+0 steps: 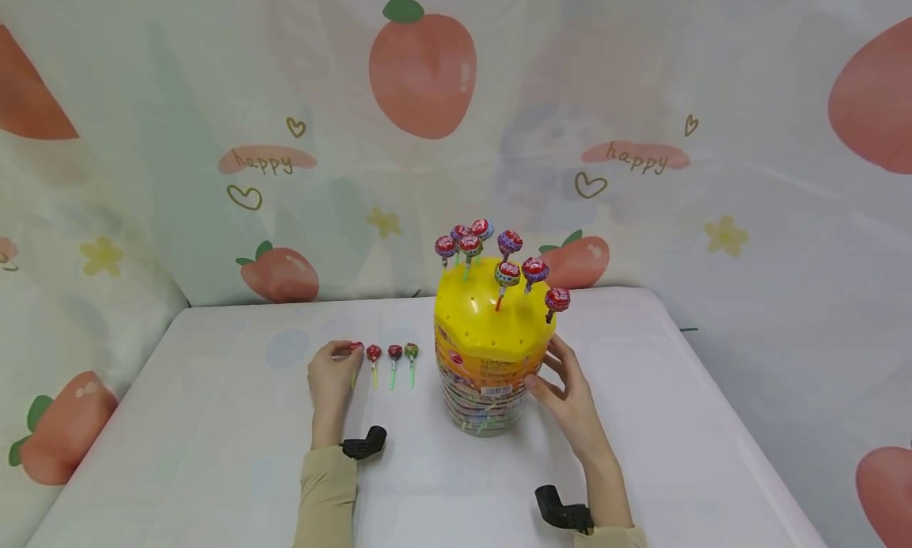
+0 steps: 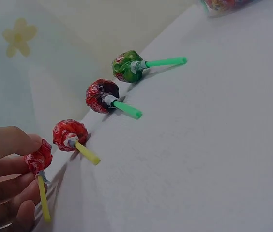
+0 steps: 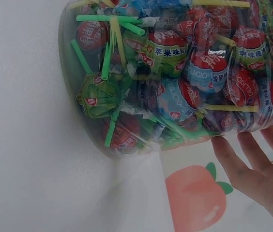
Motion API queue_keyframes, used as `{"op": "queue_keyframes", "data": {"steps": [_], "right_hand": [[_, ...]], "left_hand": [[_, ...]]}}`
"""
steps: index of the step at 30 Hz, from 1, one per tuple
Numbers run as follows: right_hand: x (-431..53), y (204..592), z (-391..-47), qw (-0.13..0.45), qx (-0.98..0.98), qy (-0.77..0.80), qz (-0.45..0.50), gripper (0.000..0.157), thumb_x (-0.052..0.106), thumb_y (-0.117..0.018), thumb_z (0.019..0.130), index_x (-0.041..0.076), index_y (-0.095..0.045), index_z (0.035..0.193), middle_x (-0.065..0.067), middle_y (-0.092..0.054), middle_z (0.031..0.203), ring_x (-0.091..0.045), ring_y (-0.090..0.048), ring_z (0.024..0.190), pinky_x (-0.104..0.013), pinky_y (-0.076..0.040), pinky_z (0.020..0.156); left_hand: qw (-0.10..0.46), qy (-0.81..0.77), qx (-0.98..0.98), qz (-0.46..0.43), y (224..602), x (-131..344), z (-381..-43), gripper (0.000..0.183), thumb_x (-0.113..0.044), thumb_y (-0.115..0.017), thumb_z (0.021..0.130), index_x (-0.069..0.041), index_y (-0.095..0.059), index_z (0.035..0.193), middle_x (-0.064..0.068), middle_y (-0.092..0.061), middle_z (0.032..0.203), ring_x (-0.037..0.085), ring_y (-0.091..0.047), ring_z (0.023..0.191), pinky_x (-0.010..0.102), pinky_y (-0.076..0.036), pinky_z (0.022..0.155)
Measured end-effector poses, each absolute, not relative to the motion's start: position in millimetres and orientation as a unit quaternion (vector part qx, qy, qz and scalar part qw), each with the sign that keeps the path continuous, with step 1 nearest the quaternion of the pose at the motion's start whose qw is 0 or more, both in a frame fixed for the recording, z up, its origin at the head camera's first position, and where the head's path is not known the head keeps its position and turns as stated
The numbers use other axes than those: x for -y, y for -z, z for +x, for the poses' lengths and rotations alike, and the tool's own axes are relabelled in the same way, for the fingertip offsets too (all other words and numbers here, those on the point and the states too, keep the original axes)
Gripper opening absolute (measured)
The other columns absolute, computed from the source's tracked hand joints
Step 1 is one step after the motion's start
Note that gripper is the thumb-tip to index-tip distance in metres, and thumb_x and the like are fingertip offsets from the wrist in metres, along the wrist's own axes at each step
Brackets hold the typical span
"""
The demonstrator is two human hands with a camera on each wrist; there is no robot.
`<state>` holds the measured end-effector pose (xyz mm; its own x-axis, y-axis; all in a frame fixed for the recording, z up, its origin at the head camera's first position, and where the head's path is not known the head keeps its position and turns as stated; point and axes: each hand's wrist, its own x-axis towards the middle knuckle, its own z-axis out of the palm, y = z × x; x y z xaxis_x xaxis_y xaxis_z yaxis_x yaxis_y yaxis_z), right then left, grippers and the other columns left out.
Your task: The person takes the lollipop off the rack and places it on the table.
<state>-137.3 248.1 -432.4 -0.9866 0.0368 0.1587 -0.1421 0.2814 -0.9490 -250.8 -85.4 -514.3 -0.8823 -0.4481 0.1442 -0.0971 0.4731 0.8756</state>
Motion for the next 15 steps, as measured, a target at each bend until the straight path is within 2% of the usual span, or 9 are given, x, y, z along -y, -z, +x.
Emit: {"op": "queue_keyframes", "data": {"steps": [6,15], "right_hand": [[-247.9,431.9,-136.7,0.073,0.796,-0.6,0.03,0.07,0.018,-0.059,0.093,0.021,-0.021,0.152,-0.011,-0.023,0.156,-0.031,-0.029,0.137,-0.067,-0.03,0.106],[-247.2,430.4,-136.8,0.07,0.795,-0.602,0.026,0.07,0.019,-0.059,0.093,0.021,-0.021,0.152,-0.011,-0.023,0.156,-0.032,-0.028,0.138,-0.067,-0.03,0.106]], "left_hand": [[0.197,0.466,0.849,0.153,514.1,82.4,-249.3,0.024,-0.016,-0.075,0.08,0.0,-0.07,0.097,0.015,-0.069,0.088,0.028,-0.066,0.079,0.04,-0.048,0.072],[0.197,0.473,0.844,0.158,513.9,84.2,-248.0,0.024,-0.016,-0.075,0.08,-0.001,-0.07,0.097,0.016,-0.069,0.092,0.029,-0.067,0.085,0.043,-0.05,0.076]]}}
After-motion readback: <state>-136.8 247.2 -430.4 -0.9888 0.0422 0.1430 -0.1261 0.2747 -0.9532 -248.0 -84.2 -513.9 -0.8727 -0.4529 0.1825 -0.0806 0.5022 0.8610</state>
